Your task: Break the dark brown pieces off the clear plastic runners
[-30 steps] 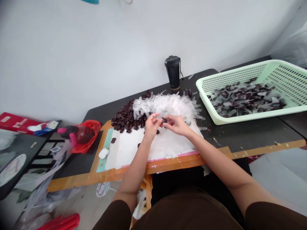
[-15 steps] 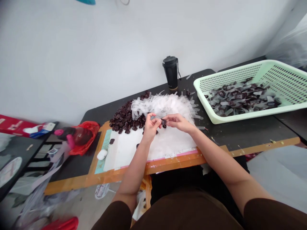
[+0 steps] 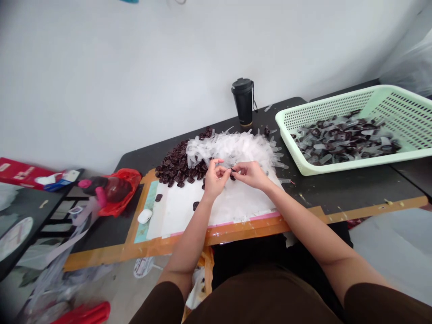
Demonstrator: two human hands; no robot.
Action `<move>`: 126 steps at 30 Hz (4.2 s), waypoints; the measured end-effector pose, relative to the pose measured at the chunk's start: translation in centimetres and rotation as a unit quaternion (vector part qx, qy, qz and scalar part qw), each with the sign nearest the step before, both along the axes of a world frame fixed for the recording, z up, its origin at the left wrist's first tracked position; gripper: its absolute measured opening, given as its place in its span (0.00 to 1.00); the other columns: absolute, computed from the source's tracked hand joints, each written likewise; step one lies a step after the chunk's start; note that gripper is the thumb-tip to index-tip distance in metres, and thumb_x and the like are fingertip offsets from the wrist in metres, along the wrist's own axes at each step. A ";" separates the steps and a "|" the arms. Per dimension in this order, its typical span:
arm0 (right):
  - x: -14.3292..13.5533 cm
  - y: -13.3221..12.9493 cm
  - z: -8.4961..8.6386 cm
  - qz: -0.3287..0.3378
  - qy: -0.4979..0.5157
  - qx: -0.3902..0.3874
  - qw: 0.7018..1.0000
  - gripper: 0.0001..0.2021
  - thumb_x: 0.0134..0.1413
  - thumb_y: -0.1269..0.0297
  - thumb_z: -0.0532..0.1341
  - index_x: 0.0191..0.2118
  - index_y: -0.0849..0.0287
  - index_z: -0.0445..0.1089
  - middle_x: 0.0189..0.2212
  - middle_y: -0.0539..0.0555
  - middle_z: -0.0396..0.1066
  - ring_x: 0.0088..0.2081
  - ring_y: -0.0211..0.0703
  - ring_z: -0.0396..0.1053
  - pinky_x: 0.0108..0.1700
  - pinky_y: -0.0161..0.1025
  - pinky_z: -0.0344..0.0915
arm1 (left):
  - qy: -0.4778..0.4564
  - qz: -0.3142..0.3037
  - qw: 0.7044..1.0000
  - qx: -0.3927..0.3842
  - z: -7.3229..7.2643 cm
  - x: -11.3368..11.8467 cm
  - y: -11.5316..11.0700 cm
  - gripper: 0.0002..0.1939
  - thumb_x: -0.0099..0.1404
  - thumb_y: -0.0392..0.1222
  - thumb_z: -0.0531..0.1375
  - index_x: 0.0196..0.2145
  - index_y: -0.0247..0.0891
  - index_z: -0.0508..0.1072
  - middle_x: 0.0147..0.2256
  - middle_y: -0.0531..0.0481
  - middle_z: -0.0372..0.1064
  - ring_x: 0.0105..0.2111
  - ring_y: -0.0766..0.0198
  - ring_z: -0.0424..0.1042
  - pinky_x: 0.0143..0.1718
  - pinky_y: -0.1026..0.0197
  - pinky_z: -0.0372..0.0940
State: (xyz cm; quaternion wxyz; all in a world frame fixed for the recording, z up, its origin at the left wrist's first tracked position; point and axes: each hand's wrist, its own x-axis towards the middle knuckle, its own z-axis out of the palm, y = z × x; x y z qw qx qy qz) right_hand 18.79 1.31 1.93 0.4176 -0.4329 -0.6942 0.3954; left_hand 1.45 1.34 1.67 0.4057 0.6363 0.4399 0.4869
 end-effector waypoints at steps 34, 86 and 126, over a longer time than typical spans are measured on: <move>-0.9 -0.2 0.6 0.036 0.149 -0.178 0.972 0.14 0.44 0.56 0.68 0.29 0.62 0.69 0.20 0.50 0.71 0.21 0.37 0.69 0.25 0.34 0.67 | -0.076 -0.028 0.996 -0.027 -0.3 0.5 0.0 0.22 0.60 0.51 0.63 0.45 0.41 0.60 0.25 0.56 0.66 0.23 0.69 0.66 0.27 0.65 0.60; 0.7 0.6 0.3 0.048 0.196 -0.128 0.971 0.22 0.52 0.53 0.64 0.49 0.60 0.66 0.30 0.54 0.76 0.17 0.31 0.59 0.18 0.33 0.57 | -0.276 -0.006 0.930 -0.242 0.3 -0.4 0.9 0.19 0.50 0.46 0.70 0.34 0.36 0.68 0.33 0.49 0.76 0.27 0.68 0.73 0.32 0.65 0.64; -0.7 0.1 -0.2 -0.059 0.138 0.011 0.989 0.11 0.53 0.58 0.61 0.40 0.56 0.75 0.37 0.55 0.66 0.34 0.43 0.72 0.38 0.44 0.72 | -0.336 -0.028 0.891 -0.303 0.5 0.1 0.5 0.12 0.58 0.39 0.66 0.40 0.35 0.72 0.32 0.49 0.76 0.29 0.68 0.75 0.40 0.62 0.68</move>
